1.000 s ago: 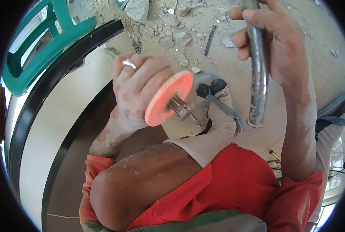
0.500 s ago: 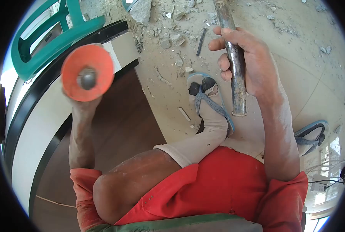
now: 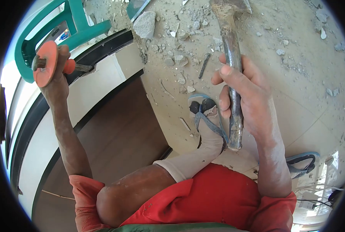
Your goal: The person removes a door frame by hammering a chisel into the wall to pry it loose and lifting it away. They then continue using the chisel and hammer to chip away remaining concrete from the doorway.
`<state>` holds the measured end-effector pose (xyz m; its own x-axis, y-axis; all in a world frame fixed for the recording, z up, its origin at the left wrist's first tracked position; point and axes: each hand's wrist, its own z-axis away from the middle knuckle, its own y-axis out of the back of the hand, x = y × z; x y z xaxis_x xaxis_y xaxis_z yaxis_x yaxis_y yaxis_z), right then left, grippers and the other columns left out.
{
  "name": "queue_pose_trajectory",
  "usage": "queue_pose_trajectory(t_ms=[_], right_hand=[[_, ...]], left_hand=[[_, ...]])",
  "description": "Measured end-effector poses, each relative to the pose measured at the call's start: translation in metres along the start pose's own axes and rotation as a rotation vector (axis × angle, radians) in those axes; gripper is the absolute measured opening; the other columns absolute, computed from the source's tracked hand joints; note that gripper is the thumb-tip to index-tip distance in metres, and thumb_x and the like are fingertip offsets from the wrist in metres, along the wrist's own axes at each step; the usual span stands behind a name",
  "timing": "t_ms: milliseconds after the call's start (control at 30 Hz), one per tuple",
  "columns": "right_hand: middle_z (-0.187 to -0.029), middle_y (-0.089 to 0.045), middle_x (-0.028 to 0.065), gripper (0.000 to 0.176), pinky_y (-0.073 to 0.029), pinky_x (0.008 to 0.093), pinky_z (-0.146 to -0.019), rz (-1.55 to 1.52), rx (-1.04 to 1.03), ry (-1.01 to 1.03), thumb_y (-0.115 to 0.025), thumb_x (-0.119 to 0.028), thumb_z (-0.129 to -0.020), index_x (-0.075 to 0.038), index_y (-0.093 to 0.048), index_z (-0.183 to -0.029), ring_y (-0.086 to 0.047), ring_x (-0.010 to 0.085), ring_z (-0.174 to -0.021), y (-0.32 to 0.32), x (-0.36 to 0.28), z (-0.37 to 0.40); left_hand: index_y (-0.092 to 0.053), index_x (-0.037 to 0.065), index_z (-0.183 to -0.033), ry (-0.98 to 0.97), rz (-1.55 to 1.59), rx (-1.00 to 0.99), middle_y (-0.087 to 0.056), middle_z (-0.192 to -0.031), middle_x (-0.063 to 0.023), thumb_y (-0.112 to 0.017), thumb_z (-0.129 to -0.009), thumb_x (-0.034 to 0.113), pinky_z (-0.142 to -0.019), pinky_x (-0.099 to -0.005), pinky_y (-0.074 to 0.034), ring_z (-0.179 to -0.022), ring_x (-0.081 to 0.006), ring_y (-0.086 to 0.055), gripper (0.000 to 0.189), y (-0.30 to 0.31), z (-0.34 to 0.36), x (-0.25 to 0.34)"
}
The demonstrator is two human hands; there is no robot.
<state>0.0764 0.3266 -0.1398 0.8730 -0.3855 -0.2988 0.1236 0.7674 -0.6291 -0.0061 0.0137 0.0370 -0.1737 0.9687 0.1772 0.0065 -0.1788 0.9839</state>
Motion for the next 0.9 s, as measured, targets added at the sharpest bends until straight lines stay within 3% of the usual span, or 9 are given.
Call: queue_pose_trajectory(t_ms=[67, 233, 367, 500, 600, 700, 800, 900], right_hand=[[-0.087, -0.056, 0.0092, 0.044, -0.041, 0.02, -0.039, 0.009, 0.002, 0.002, -0.053, -0.025, -0.094, 0.005, -0.044, -0.125, -0.05, 0.0067, -0.051, -0.001, 0.0, -0.002], [-0.087, -0.056, 0.0082, 0.046, -0.041, 0.0204, -0.04, 0.061, 0.031, -0.011, -0.055, -0.023, -0.093, 0.005, -0.043, -0.127, -0.05, 0.0069, -0.051, -0.005, 0.0, -0.005], [-0.084, -0.054, 0.0059, 0.047, -0.041, 0.0201, -0.04, 0.086, 0.015, -0.006, -0.056, -0.022, -0.092, 0.005, -0.04, -0.128, -0.049, 0.0065, -0.051, -0.003, 0.003, -0.006], [-0.08, -0.052, 0.0038, 0.049, -0.04, 0.0207, -0.04, 0.104, 0.001, -0.021, -0.058, -0.024, -0.092, 0.005, -0.04, -0.127, -0.048, 0.0063, -0.049, -0.006, 0.006, -0.004], [-0.075, -0.051, 0.0023, 0.051, -0.038, 0.0212, -0.04, 0.186, -0.03, -0.035, -0.059, -0.028, -0.092, 0.005, -0.04, -0.126, -0.046, 0.0061, -0.047, -0.009, 0.007, 0.001], [-0.07, -0.049, 0.0012, 0.053, -0.036, 0.0209, -0.041, 0.352, -0.092, 0.05, -0.057, -0.035, -0.094, 0.006, -0.042, -0.124, -0.044, 0.0055, -0.045, -0.013, 0.01, 0.005], [-0.063, -0.049, 0.0066, 0.044, -0.04, 0.0322, -0.053, 0.418, -0.163, 0.091, -0.057, -0.035, -0.094, 0.005, -0.046, -0.107, -0.047, 0.0143, -0.056, -0.016, 0.002, 0.006], [-0.061, -0.047, 0.0119, 0.044, -0.039, 0.0355, -0.052, 0.461, -0.146, 0.197, -0.053, -0.036, -0.096, 0.006, -0.045, -0.106, -0.047, 0.0186, -0.054, -0.023, -0.002, 0.001]], left_hand=[[-0.061, 0.0, -0.099, 0.086, -0.115, -0.121, -0.059, -0.085, -0.0016, -0.081, -0.075, 0.027, -0.068, -0.0261, -0.045, -0.073, -0.0121, -0.054, 0.041, -0.006, -0.005, 0.006], [-0.061, 0.0, -0.097, 0.046, -0.205, -0.072, -0.06, -0.085, -0.0015, -0.082, -0.073, 0.035, -0.069, -0.0277, -0.046, -0.075, -0.0122, -0.056, 0.047, -0.022, -0.019, 0.002], [-0.061, 0.003, -0.096, 0.124, -0.236, -0.26, -0.062, -0.081, -0.0008, -0.084, -0.07, 0.028, -0.07, -0.03, -0.049, -0.073, -0.0137, -0.059, 0.043, -0.022, -0.017, -0.001], [-0.061, 0.005, -0.083, -0.086, -0.316, -0.27, -0.057, -0.07, 0.0022, -0.08, -0.077, 0.03, -0.052, -0.0259, -0.041, -0.058, -0.01, -0.051, 0.032, -0.033, -0.01, -0.023], [-0.061, 0.005, -0.082, -0.145, -0.223, -0.299, -0.056, -0.07, 0.0027, -0.078, -0.078, 0.027, -0.053, -0.0253, -0.041, -0.06, -0.0092, -0.051, 0.028, -0.037, -0.018, -0.01], [-0.059, 0.006, -0.08, 0.029, -0.166, -0.348, -0.056, -0.07, 0.0017, -0.076, -0.081, 0.023, -0.054, -0.0249, -0.041, -0.061, -0.0085, -0.051, 0.024, -0.033, -0.022, -0.008], [-0.061, 0.003, -0.096, 0.134, 0.097, -0.225, -0.062, -0.08, -0.0013, -0.08, -0.076, 0.02, -0.054, -0.0248, -0.045, -0.064, -0.0087, -0.054, 0.032, -0.041, -0.024, -0.017], [-0.058, 0.004, -0.086, 0.144, 0.011, -0.231, -0.056, -0.069, -0.0002, -0.072, -0.082, 0.018, -0.054, -0.0249, -0.041, -0.062, -0.0084, -0.051, 0.02, -0.042, -0.026, -0.006]])
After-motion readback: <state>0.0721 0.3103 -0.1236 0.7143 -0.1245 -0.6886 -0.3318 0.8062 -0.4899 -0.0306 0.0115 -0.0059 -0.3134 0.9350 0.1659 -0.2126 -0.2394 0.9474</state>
